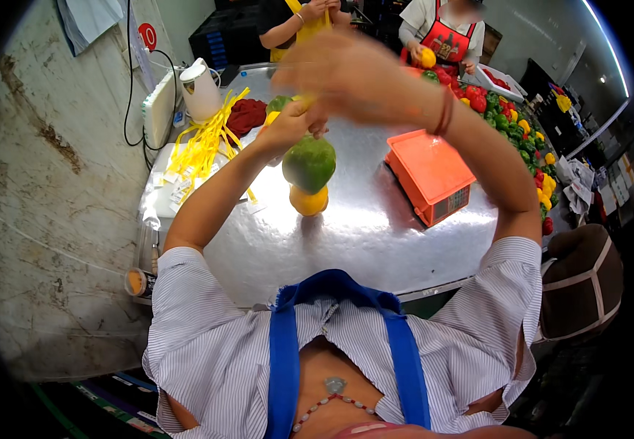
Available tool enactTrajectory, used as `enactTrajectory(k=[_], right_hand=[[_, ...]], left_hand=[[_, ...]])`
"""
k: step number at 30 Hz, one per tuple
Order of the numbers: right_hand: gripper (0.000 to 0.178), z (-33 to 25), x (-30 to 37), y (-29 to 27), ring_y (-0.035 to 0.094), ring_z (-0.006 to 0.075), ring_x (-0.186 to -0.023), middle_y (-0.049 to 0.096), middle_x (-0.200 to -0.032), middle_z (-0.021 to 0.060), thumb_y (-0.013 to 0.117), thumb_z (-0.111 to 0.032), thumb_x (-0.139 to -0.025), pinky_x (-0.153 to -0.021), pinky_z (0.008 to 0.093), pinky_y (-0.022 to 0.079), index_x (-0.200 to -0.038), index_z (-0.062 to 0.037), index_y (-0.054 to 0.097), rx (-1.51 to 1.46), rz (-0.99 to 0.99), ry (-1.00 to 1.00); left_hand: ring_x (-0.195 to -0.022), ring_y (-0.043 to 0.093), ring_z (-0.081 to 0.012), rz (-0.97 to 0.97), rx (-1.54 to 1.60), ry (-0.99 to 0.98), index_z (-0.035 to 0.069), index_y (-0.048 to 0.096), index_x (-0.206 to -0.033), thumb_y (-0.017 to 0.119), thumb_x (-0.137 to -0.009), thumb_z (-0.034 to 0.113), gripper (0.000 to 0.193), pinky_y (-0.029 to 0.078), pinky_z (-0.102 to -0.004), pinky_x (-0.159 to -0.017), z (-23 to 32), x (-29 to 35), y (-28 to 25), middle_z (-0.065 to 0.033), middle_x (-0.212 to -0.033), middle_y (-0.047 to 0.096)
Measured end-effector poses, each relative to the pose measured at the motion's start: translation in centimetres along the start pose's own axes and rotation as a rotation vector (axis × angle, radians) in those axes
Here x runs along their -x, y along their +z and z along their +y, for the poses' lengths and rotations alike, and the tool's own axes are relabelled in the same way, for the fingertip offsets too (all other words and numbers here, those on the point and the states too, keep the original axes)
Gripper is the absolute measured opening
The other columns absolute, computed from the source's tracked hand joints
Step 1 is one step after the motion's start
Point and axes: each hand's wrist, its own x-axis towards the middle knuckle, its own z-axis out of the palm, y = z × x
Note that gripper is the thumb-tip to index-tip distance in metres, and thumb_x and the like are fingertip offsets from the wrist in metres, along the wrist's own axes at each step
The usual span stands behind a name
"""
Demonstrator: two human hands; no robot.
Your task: The person selects green, yellow, and red bell peppers from a pile, places them on a digital scale, and then bundles them together using a yellow plastic tie. The person repeats this process multiple times, creating several bundles of three peppers each.
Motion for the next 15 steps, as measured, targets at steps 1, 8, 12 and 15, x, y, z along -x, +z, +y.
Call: enactTrajectory(k=[1,8,12,15], right_hand=[[0.044,-2.2,-0.5,0.5,0.047,0.0184,-0.108,0.055,-0.109,0.0038,0.068,-0.017,-0.065,-0.093,0.0380,0.035,-0.107,-0.0122,0.054,-0.086,-0.077,-0.110],[0.037,-0.2,0.8,3.1,0.061,0.0211,-0.075,0.062,-0.079,0.0074,0.063,-0.036,-0.072,-0.066,0.0328,0.044,-0.096,-0.0078,0.057,0.126,-0.708,0.245],[0.028,0.4,-1.6,0.7,0.060,0.0253,-0.069,0.060,-0.070,0.0113,0.059,-0.030,-0.076,-0.058,0.0345,0.046,-0.077,-0.0018,0.062,0.006,-0.888,0.289],[0.024,1.2,-2.1,-0.1,0.056,0.0313,-0.060,0.057,-0.064,0.0153,0.056,-0.023,-0.078,-0.054,0.0382,0.045,-0.076,-0.0008,0.062,-0.060,-0.928,0.303]], left_hand=[[-0.084,0.051,-0.0118,0.166,-0.519,0.202,0.007,0.046,-0.102,0.044,-0.089,0.027,0.024,0.041,-0.0274,-0.078,-0.4,0.2,0.9,-0.0048,-0.091,0.049],[-0.060,0.047,-0.0109,0.023,0.209,-0.136,0.000,0.050,-0.084,0.045,-0.086,0.009,0.011,0.042,-0.0237,-0.058,6.6,-0.3,2.5,-0.0033,-0.066,0.047],[-0.058,0.044,-0.0088,0.064,0.097,-0.173,0.000,0.049,-0.083,0.039,-0.091,0.013,0.018,0.041,-0.0235,-0.057,7.7,0.4,1.7,-0.0017,-0.064,0.044],[-0.061,0.045,-0.0084,0.043,0.103,-0.100,0.002,0.047,-0.087,0.044,-0.090,0.019,0.017,0.042,-0.0230,-0.059,7.8,0.5,2.1,-0.0014,-0.067,0.044]])
